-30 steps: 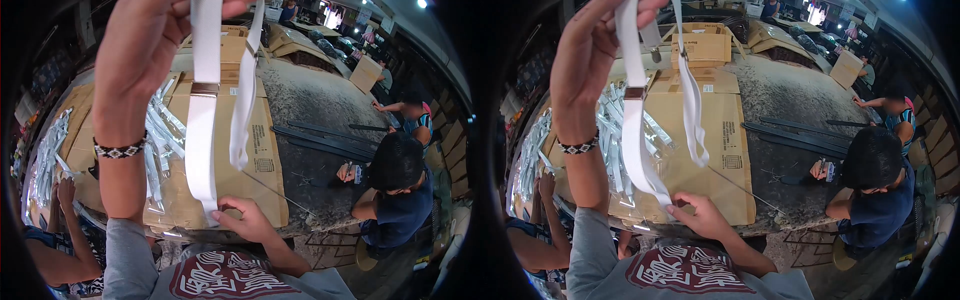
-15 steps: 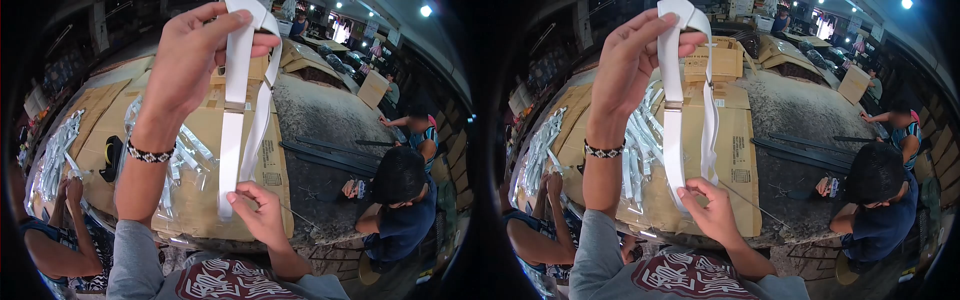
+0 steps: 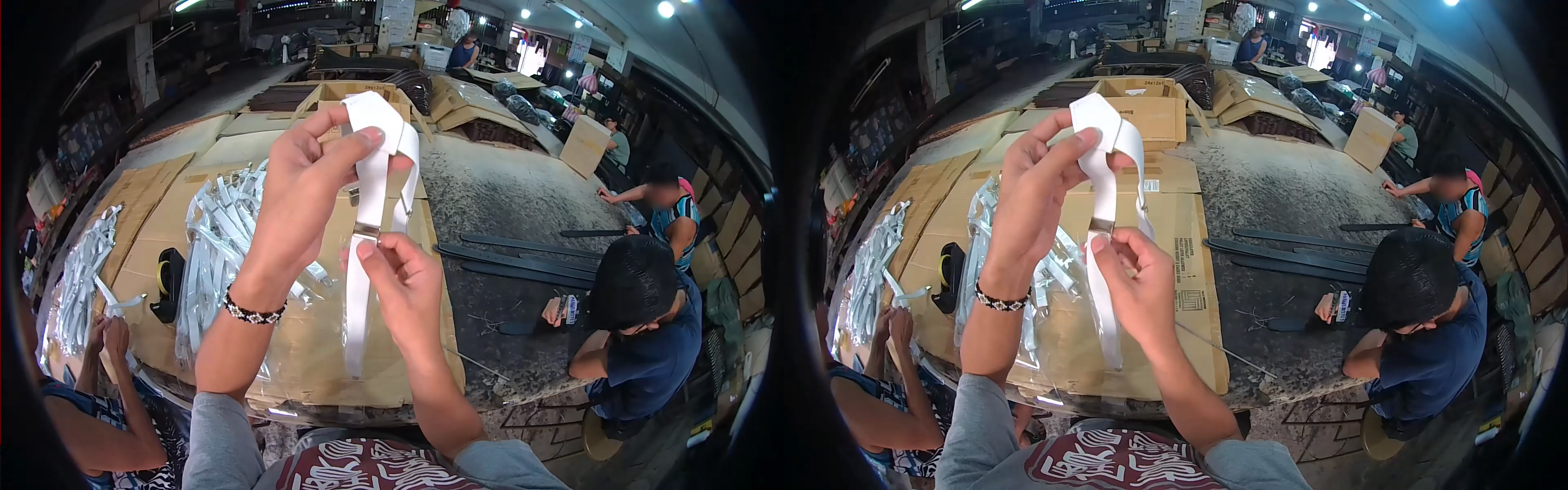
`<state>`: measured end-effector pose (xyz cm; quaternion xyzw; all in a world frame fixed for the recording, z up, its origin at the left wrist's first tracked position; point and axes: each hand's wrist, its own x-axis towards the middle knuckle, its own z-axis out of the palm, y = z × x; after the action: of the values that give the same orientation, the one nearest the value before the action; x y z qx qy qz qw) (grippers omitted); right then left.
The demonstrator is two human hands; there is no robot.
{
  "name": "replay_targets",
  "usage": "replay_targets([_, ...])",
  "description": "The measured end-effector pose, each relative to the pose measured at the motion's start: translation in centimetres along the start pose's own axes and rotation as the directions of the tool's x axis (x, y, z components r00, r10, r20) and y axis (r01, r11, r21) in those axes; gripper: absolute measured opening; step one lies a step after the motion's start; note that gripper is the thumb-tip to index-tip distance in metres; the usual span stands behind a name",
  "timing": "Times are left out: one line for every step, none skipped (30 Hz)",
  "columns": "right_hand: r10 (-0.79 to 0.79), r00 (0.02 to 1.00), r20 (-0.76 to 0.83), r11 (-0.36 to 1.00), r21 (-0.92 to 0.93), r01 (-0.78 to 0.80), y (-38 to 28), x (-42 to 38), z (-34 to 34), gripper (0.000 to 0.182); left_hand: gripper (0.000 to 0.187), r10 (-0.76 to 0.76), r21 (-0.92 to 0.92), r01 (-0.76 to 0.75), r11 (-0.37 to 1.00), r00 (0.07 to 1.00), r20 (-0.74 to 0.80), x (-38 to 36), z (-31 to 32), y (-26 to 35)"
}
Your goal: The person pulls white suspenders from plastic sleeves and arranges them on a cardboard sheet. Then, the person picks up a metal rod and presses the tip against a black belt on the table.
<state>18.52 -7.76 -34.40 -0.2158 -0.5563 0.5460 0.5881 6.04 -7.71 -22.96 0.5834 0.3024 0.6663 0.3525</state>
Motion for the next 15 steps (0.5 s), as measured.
replay_targets([-0.013,1.000,-0.007,1.000,0.027,0.013,-0.2,0.2,0.1,0.020,0.032,-0.012,-0.045,0.011,0.999,1.000,-0.019,-0.2,0.1,-0.3])
replay_targets([-0.003,1.000,-0.001,1.000,0.008,0.003,0.1,0.3,-0.1,0.020,0.032,-0.021,-0.054,0.019,0.998,1.000,-0.020,-0.2,0.0,-0.4])
replay_targets([0.007,1.000,0.003,1.000,-0.011,-0.007,0.6,0.5,-0.4,0.020,0.033,-0.029,-0.063,0.028,0.998,0.999,-0.019,-0.2,-0.3,-0.5])
replay_targets([0.014,1.000,0.008,0.999,-0.030,-0.014,1.1,0.6,-0.8,0.021,0.033,-0.036,-0.073,0.034,0.997,0.999,-0.018,-0.2,-0.5,-0.6])
replay_targets([0.043,0.999,0.032,0.998,-0.037,-0.042,1.6,0.5,-1.1,0.021,0.034,-0.044,-0.074,0.042,0.996,0.999,-0.026,-0.1,-0.4,-0.3])
replay_targets([0.072,0.996,0.056,0.997,-0.044,-0.070,2.1,0.1,-1.4,0.021,0.035,-0.038,-0.050,0.037,0.998,0.999,-0.024,0.0,-0.5,-0.2])
replay_targets([0.101,0.992,0.081,0.994,-0.052,-0.097,2.4,-0.2,-1.6,0.021,0.035,-0.031,-0.025,0.030,0.999,0.999,-0.023,0.1,-0.6,-0.1])
replay_targets([0.082,0.993,0.091,0.995,-0.063,-0.077,2.3,-0.3,-1.6,0.021,0.035,-0.023,0.001,0.023,1.000,0.999,-0.022,0.3,-0.7,-0.1])
replay_targets([0.067,0.993,0.098,0.996,-0.072,-0.060,2.0,-0.5,-1.4,0.021,0.034,-0.019,0.015,0.019,1.000,1.000,-0.017,0.3,-0.8,-0.3])
replay_targets([0.054,0.993,0.104,0.996,-0.080,-0.046,1.6,-0.8,-1.3,0.021,0.034,-0.016,0.018,0.017,1.000,1.000,-0.014,0.4,-0.7,-0.6])
replay_targets([0.028,0.997,0.076,0.994,-0.107,-0.020,1.0,-0.8,-1.0,0.020,0.034,-0.014,0.021,0.014,1.000,1.000,-0.011,0.5,-0.6,-1.0])
replay_targets([0.041,0.997,0.063,0.995,-0.098,-0.035,0.6,-0.6,-1.0,0.020,0.034,-0.009,0.025,0.009,1.000,1.000,-0.008,0.6,-0.5,-1.2])
replay_targets([0.054,0.997,0.050,0.995,-0.089,-0.049,0.3,-0.3,-1.1,0.020,0.034,-0.012,0.033,0.013,0.999,1.000,-0.008,0.7,-0.3,-1.2])
replay_targets([0.066,0.997,0.039,0.995,-0.081,-0.063,-0.1,0.2,-1.1,0.020,0.034,-0.013,0.040,0.014,0.999,1.000,-0.008,0.8,-0.1,-1.0])
replay_targets([0.054,0.998,0.017,0.996,-0.069,-0.053,-0.8,0.8,-0.7,0.018,0.033,-0.014,0.047,0.014,0.999,1.000,-0.009,1.0,0.0,-0.8])
